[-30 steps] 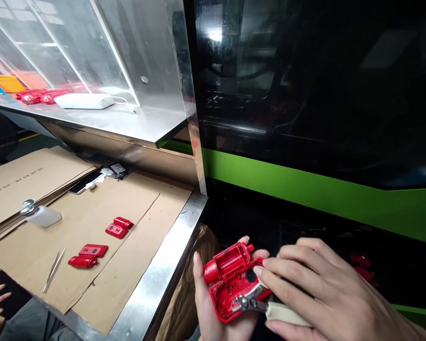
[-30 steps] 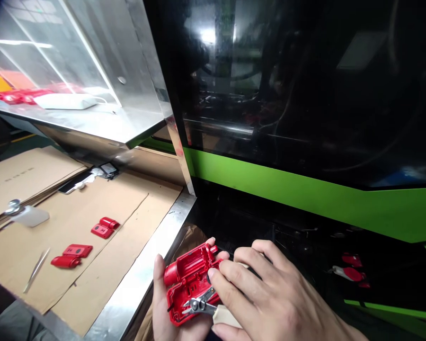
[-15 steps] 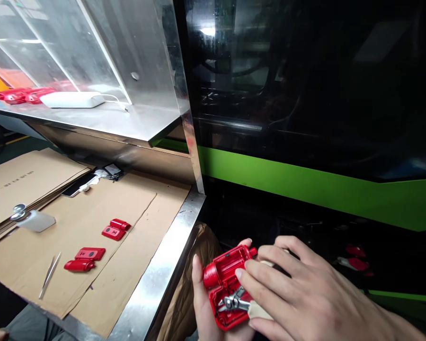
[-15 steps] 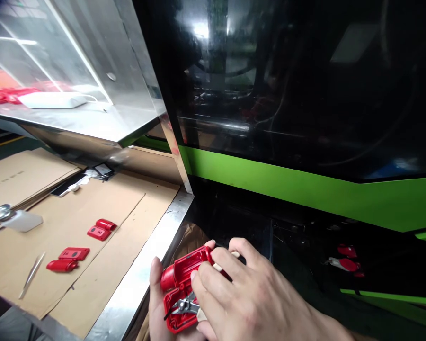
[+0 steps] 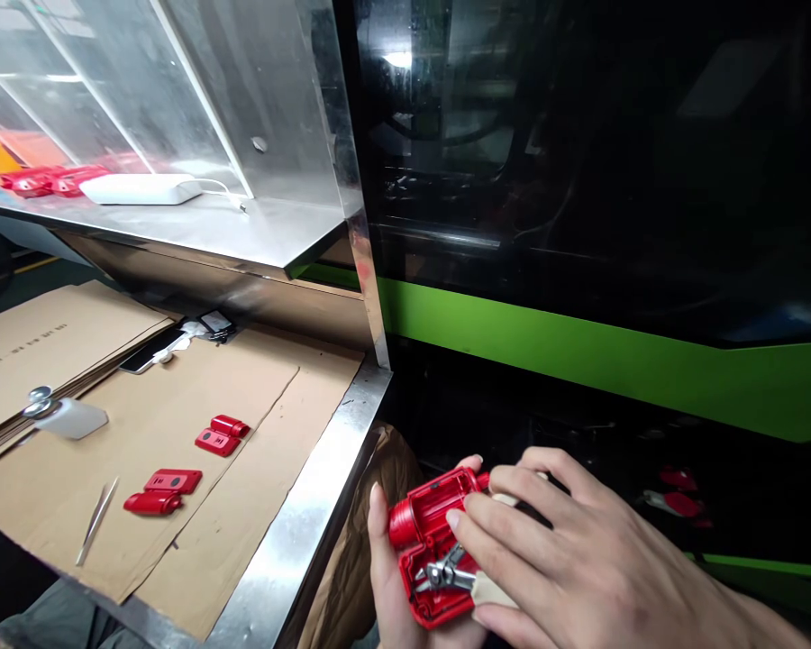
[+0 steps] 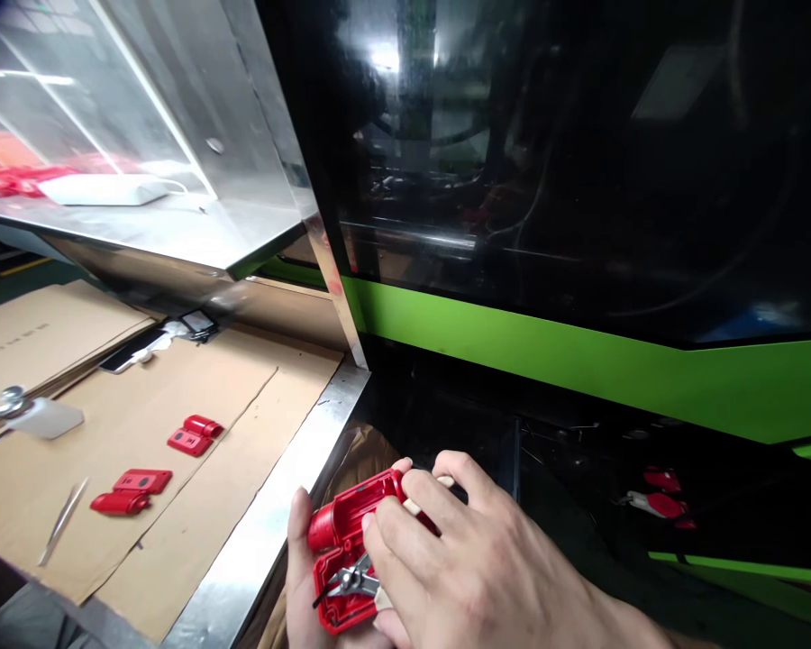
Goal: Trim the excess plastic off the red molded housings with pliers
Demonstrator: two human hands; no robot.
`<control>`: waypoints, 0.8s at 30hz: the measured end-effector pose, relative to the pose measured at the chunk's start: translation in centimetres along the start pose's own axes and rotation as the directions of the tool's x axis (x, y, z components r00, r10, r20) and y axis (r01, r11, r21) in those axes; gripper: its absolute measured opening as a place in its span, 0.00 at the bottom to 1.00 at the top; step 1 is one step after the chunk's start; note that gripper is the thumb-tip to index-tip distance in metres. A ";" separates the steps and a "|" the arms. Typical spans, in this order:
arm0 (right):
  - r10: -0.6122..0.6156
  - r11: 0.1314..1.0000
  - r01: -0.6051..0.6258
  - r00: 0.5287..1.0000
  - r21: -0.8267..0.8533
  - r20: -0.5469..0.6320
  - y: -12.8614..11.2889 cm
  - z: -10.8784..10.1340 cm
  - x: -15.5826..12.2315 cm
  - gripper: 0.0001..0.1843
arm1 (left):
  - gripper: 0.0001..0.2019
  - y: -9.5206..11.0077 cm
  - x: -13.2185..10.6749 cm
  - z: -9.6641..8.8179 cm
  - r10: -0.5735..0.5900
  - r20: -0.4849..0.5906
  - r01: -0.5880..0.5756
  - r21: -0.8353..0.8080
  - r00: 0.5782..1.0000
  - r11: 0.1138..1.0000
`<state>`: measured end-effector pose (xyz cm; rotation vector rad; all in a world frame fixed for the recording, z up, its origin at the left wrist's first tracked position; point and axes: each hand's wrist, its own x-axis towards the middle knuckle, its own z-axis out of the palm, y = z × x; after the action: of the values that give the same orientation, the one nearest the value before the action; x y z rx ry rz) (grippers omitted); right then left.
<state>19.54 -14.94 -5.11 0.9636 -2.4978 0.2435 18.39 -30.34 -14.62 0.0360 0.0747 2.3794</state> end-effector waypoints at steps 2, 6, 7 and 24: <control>-0.009 1.000 0.009 1.000 -0.005 0.016 0.1 -0.1 -0.1 0.10 | 0.37 -0.1 0.1 0.3 -0.011 -0.004 0.011 -0.017 1.000 1.000; 0.015 1.000 -0.016 0.999 0.021 0.041 0.2 -0.3 0.0 0.13 | 0.36 0.0 0.2 0.6 -0.090 -0.013 0.090 0.002 0.996 0.996; 0.027 0.999 -0.028 0.999 0.026 0.043 0.1 -0.4 0.1 0.14 | 0.37 0.0 0.3 0.7 -0.110 -0.027 0.110 0.001 0.994 0.994; 0.342 0.873 -0.348 0.936 0.342 0.079 -0.7 1.3 -3.9 0.22 | 0.37 -1.0 0.3 -0.4 0.246 -0.198 -0.229 0.105 0.949 0.968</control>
<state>22.12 -13.60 -8.07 0.6304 -2.6822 0.8245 18.81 -29.44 -15.11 -0.1774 0.2813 2.6137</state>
